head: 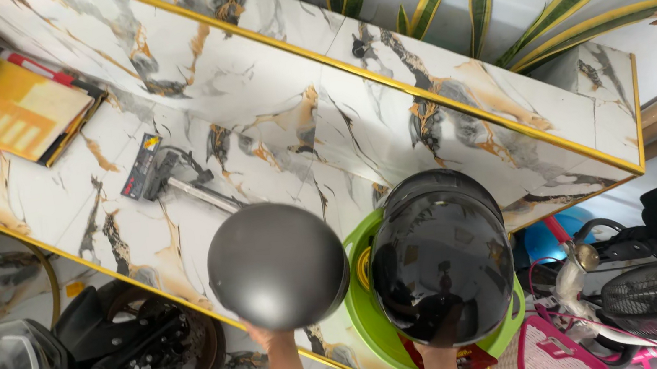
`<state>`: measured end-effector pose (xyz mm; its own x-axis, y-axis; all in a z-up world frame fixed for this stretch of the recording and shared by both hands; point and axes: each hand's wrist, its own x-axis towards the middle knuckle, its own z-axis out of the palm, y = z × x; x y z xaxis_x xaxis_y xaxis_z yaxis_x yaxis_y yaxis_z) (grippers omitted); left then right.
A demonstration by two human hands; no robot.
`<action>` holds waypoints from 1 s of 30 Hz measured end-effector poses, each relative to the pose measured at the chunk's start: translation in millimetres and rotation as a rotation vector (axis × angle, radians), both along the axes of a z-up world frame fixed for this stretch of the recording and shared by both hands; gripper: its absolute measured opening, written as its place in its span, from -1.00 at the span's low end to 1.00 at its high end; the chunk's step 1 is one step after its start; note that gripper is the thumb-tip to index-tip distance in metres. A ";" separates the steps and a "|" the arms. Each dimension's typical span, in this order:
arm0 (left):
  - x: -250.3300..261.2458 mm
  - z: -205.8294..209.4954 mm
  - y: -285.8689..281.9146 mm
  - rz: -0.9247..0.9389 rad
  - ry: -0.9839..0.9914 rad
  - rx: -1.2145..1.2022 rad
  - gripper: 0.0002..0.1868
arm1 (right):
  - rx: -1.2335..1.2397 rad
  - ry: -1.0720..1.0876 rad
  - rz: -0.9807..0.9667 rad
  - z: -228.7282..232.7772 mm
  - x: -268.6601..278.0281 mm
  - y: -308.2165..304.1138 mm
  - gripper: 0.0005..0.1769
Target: The person moves a helmet and a green bucket from a marble countertop to a white cabinet, then uses a duster to wipe the cabinet surface and surrounding items. They return the helmet and bucket to the cabinet, place a nail gun on the cabinet, and arrange several small bottles and boxes inside the bucket.
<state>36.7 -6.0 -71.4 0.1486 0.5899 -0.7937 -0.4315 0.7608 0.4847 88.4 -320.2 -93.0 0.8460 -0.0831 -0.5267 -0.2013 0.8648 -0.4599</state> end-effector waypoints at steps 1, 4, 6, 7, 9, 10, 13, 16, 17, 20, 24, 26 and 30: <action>-4.9 -5.5 -3.2 0.020 0.065 -0.035 -0.33 | -0.024 0.056 -0.044 9.6 -4.8 -4.4 -0.38; -19.6 -11.3 -15.9 -0.009 0.171 -0.004 -0.31 | -0.372 0.043 -0.297 56.9 -12.7 -10.1 -0.30; -25.4 -3.4 -24.4 -0.089 0.326 0.305 -0.26 | -0.899 -0.075 -0.422 87.6 -21.3 1.8 -0.26; -28.8 3.9 -37.1 -0.138 0.455 0.581 -0.21 | -1.267 -0.158 -0.428 100.9 -23.8 9.6 -0.23; -32.4 21.2 -62.4 -0.318 0.710 1.018 -0.04 | -1.877 -0.231 -0.352 120.7 -29.6 25.1 -0.12; -28.2 29.8 -72.6 -0.453 0.840 1.177 0.06 | -2.117 -0.216 -0.269 125.9 -28.0 35.3 -0.04; -16.8 55.9 -88.3 -0.665 1.040 1.360 0.24 | -2.349 -0.145 -0.093 134.7 -25.6 52.4 -0.15; 15.2 80.8 -82.8 -0.848 1.129 1.219 0.29 | -2.342 -0.145 -0.024 137.0 -14.8 57.6 -0.17; 12.9 86.8 -83.8 -0.938 1.165 1.126 0.30 | -2.333 -0.162 0.014 137.2 -14.7 54.9 -0.17; 28.5 112.3 -71.8 -1.354 1.207 0.948 0.26 | -2.323 -0.161 0.191 146.7 -12.9 45.3 -0.12; 23.6 138.9 -61.7 -1.446 1.149 0.940 0.35 | -2.260 -0.176 0.301 162.9 -24.2 32.2 -0.08; 12.3 144.7 -59.5 -1.478 1.172 0.955 0.38 | -2.253 -0.221 0.261 167.2 -38.8 29.2 -0.07; -18.3 147.7 -57.1 -1.506 1.151 1.030 0.41 | -2.295 -0.250 0.279 170.0 -79.3 34.9 -0.07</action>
